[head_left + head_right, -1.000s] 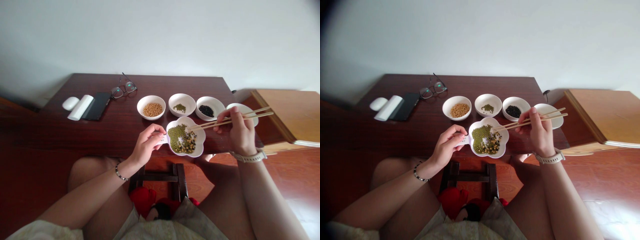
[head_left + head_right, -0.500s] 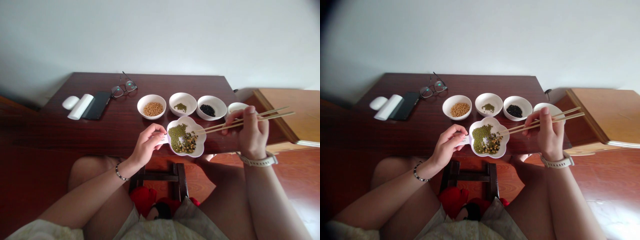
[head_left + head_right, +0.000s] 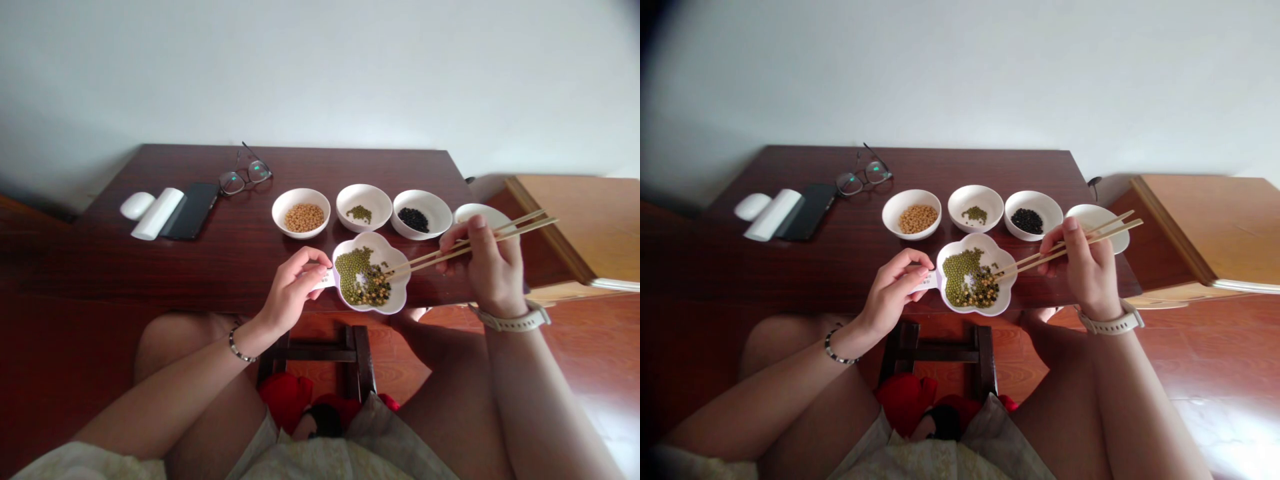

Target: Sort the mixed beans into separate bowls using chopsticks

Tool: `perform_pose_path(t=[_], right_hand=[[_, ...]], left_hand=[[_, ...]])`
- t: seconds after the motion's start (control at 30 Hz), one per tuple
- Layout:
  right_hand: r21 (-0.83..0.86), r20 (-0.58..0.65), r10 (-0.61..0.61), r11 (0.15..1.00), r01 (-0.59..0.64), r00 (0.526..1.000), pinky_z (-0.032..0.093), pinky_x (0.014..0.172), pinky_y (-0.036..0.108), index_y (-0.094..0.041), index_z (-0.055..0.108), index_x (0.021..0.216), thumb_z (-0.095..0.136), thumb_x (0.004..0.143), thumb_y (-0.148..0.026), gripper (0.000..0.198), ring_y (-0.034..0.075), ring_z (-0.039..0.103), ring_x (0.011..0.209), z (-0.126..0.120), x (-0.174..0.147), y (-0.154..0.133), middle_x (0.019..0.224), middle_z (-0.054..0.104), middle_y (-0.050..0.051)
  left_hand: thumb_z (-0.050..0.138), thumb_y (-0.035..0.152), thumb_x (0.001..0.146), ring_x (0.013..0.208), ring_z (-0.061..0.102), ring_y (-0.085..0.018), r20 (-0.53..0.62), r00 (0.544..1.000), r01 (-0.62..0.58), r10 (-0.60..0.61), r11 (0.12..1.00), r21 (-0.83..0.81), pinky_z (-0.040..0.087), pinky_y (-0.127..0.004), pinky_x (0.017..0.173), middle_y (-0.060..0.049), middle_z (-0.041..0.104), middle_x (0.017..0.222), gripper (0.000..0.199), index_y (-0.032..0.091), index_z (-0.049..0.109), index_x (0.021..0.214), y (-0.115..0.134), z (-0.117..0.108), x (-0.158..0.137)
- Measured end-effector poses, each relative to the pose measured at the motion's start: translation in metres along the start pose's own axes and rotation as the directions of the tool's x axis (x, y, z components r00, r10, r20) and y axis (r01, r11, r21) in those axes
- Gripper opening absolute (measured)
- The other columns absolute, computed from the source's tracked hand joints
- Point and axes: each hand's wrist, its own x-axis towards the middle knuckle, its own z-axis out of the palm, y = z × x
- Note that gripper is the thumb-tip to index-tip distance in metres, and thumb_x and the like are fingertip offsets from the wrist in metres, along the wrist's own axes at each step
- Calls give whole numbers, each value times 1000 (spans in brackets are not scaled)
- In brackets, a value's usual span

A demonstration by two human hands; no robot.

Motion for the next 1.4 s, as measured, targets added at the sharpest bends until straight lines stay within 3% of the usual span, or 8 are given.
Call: perform_pose_path(t=[0.37, 0.6, 0.83, 1.03, 1.23, 1.4], right_hand=[[9, 5, 41, 999, -42, 999, 46, 40, 29, -24, 73, 73, 59, 109, -69, 59, 17, 61, 44, -1, 3, 4, 53, 64, 3], [286, -85, 20, 958, 5, 996, 32, 34, 25, -20, 66, 66, 67, 107, -55, 54, 11, 53, 40, 8, 12, 0, 60, 61, 2], [452, -93, 86, 891, -34, 992, 27, 35, 24, -22, 59, 69, 77, 98, -63, 53, 8, 48, 44, 23, 30, 9, 67, 57, -2], [497, -48, 71, 867, -37, 996, 31, 35, 26, -26, 54, 71, 74, 97, -70, 55, 11, 47, 45, 48, 46, 16, 64, 53, -3], [526, -93, 35, 850, 20, 995, 34, 36, 27, -27, 53, 73, 70, 99, -72, 55, 12, 47, 47, 91, 53, 14, 67, 51, -2], [500, -103, -27, 863, 75, 994, 43, 42, 27, -26, 55, 77, 63, 103, -72, 54, 12, 55, 53, 121, 50, 9, 74, 54, -1]], left_hand=[[73, 34, 100, 56, 46, -11, -2, 1000, 3, -3, 1000, 7, 31, -24, 52, 6, 50, 62, 15, 20, 69, 100, 0, 0, 0], [73, 37, 100, 55, 45, -12, -16, 1000, 22, -22, 1000, 9, 30, -25, 52, 6, 47, 62, 17, 21, 69, 101, 0, -1, -1], [75, 40, 99, 57, 46, -11, -25, 999, 43, -43, 999, -19, 27, -24, 51, 5, 51, 65, 20, 21, 69, 102, -2, -7, -5], [75, 40, 100, 58, 47, -10, -38, 997, 69, -70, 997, -32, 26, -23, 51, 4, 53, 69, 21, 20, 69, 102, 2, -19, -16], [76, 41, 100, 58, 48, -10, -75, 994, 85, -85, 996, -5, 27, -23, 51, 4, 53, 69, 23, 20, 70, 103, 5, -42, -27], [74, 41, 101, 58, 47, -11, -90, 992, 88, -88, 996, -2, 26, -22, 51, 5, 52, 67, 21, 20, 69, 104, 7, -56, -35]])
